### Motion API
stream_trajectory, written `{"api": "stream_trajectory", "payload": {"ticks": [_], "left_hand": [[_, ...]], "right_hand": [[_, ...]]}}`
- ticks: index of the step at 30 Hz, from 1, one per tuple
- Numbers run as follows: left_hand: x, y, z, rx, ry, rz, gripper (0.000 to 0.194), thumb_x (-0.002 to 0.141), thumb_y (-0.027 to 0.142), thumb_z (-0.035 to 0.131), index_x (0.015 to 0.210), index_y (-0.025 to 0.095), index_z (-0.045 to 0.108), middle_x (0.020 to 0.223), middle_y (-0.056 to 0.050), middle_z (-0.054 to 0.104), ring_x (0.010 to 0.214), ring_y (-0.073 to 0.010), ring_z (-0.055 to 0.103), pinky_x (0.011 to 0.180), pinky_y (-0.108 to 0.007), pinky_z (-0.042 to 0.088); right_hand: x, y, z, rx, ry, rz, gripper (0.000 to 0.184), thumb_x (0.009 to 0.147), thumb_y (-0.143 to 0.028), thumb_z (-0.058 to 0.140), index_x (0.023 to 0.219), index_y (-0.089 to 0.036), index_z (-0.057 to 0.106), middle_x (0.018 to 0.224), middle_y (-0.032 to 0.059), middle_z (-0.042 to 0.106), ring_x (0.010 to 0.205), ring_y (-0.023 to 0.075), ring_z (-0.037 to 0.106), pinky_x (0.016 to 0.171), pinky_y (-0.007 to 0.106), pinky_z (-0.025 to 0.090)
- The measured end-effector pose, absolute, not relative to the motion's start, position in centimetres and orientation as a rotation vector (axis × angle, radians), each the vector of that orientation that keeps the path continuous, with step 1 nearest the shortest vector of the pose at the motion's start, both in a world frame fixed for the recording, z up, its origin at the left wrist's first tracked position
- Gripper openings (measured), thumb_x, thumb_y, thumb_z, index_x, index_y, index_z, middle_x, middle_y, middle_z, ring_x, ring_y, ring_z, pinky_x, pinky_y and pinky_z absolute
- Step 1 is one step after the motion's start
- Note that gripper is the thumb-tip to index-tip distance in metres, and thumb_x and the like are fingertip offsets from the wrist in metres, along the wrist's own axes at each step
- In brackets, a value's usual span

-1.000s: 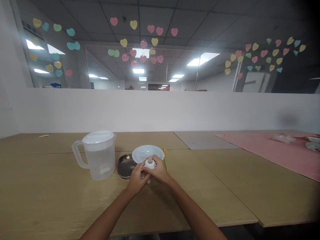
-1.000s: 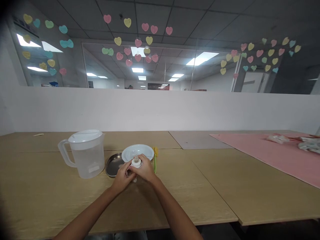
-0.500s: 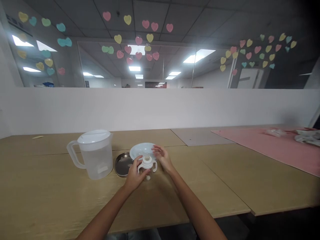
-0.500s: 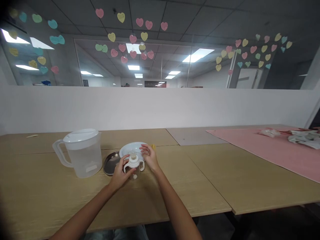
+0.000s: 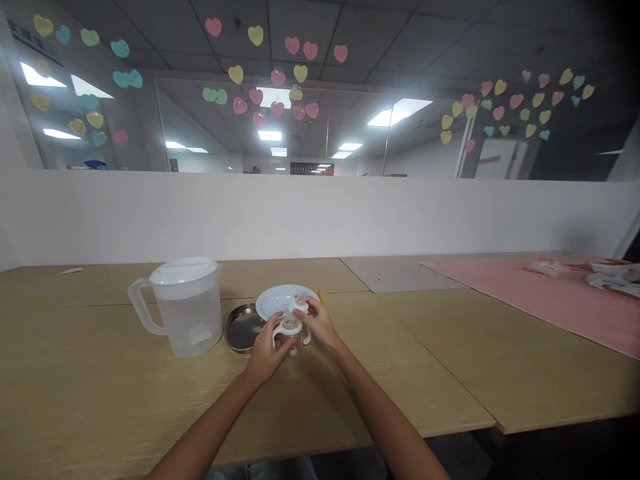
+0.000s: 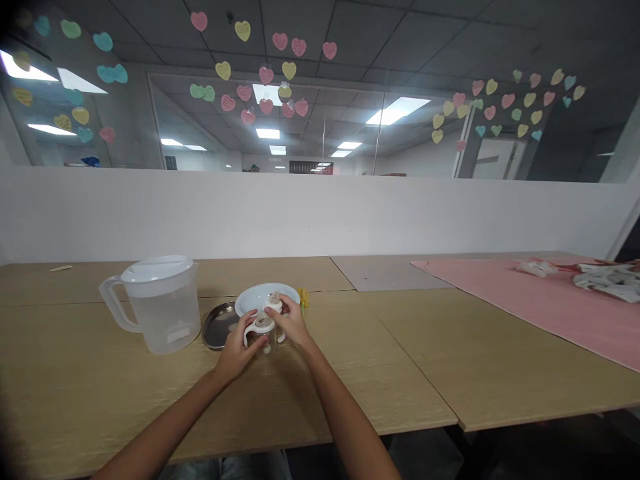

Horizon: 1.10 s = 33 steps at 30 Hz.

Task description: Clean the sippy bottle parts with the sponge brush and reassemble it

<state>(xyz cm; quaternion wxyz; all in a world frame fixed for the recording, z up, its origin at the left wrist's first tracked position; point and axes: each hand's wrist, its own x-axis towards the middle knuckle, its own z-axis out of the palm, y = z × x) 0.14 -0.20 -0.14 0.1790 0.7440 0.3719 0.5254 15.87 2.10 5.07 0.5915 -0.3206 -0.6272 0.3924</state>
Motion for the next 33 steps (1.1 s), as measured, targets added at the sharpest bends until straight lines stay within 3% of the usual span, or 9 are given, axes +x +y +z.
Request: {"api": "stream_trajectory", "payload": {"ticks": [4,9,15,21,33], "left_hand": [[0.2,-0.1,-0.2,2.102,1.049,1.498,0.058,0.08,0.041,0.059,0.13,0.02,0.038,0.119,-0.011,0.059,0.11,-0.0234,0.056,0.093,-0.038,0.043],[0.2,-0.2,-0.1,2.14,1.061,1.482,0.056,0.081,0.042,0.057,0.13,0.02,0.039,0.123,-0.011,0.056,0.113,-0.0242,0.053,0.094,-0.039,0.042],[0.2,-0.2,-0.1,2.2,1.085,1.458,0.054,0.083,0.041,0.055,0.129,0.019,0.039,0.126,-0.012,0.053,0.113,-0.025,0.052,0.094,-0.04,0.042],[0.2,0.0,-0.2,2.23,1.079,1.439,0.051,0.084,0.04,0.054,0.128,0.019,0.04,0.124,-0.012,0.054,0.111,-0.024,0.053,0.092,-0.038,0.044],[0.2,0.0,-0.1,2.275,1.086,1.409,0.051,0.085,0.043,0.051,0.128,0.018,0.041,0.126,-0.013,0.052,0.115,-0.0253,0.05,0.094,-0.04,0.042]], "right_hand": [[16.7,2.4,5.8,-0.676,-1.355,1.052,0.05,0.062,-0.04,0.076,0.106,-0.02,0.063,0.098,0.0046,0.066,0.085,0.0189,0.061,0.077,0.031,0.05],[16.5,1.5,6.1,-0.673,-1.534,1.137,0.049,0.059,-0.034,0.079,0.104,-0.021,0.066,0.109,0.0058,0.065,0.098,0.0209,0.06,0.087,0.033,0.048],[16.5,1.8,5.7,-0.704,-1.445,1.132,0.055,0.054,-0.029,0.082,0.105,-0.02,0.064,0.115,0.0069,0.062,0.095,0.0216,0.063,0.083,0.034,0.051],[16.9,2.7,5.4,-0.718,-1.318,1.074,0.059,0.05,-0.029,0.083,0.105,-0.019,0.063,0.113,0.0076,0.063,0.086,0.0205,0.065,0.077,0.033,0.054],[17.3,1.6,7.0,-0.628,-1.123,1.145,0.052,0.052,-0.022,0.082,0.1,-0.019,0.062,0.108,0.0052,0.065,0.092,0.0186,0.061,0.08,0.029,0.052]]}}
